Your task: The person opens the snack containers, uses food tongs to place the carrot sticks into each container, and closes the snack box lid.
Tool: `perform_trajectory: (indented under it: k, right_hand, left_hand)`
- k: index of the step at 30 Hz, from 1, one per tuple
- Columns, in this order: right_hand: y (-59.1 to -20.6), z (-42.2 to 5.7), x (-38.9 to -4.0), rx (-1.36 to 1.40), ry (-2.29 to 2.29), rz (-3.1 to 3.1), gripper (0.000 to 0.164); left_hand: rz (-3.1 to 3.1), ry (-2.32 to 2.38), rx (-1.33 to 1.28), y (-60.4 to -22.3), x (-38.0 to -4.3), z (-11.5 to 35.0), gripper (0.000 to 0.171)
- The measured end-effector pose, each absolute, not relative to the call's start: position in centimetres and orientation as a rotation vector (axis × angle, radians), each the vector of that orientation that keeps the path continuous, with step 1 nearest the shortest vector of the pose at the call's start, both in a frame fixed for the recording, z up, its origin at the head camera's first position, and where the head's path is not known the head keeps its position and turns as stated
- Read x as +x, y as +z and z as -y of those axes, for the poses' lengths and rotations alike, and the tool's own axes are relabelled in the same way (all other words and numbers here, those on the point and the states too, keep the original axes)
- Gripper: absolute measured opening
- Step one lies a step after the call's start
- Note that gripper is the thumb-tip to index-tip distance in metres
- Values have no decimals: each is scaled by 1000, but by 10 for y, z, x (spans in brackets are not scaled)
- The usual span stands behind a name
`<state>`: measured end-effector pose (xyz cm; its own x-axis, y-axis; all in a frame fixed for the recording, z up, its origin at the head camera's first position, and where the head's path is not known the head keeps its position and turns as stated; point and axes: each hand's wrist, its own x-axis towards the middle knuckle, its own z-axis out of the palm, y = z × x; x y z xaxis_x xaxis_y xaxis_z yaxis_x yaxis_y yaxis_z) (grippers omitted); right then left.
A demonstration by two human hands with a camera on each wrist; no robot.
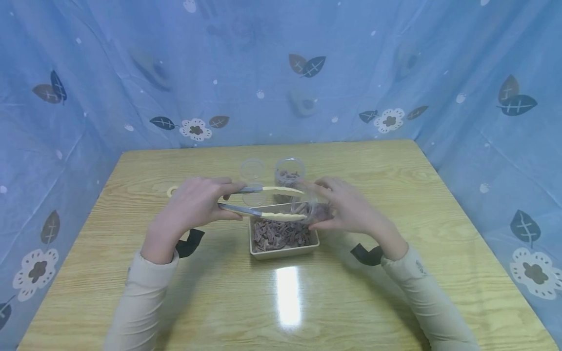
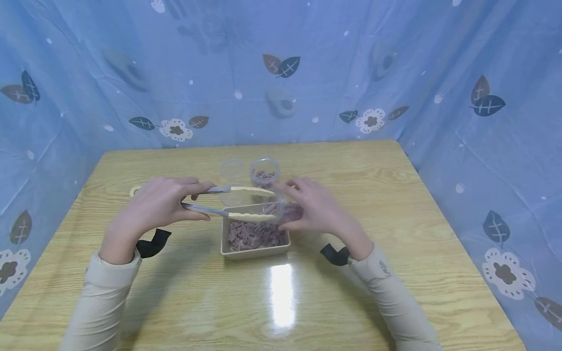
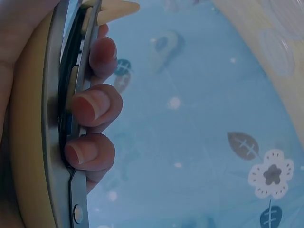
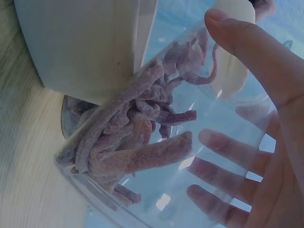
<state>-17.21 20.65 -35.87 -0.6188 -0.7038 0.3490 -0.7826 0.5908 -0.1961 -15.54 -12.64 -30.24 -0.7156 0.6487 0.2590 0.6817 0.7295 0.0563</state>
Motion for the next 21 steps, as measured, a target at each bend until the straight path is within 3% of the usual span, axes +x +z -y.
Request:
perform_trajectory:
  k: [13,21]
  right_hand:
    - [-357,-212,-173,1204,499,2604,96]
    - [-356,-207,-169,1242,485,2562,97]
  left_hand:
    - [2714,-271,-1031,-306,-149,142,41]
    - [2679,-241,-1088,-309,-154,128,47]
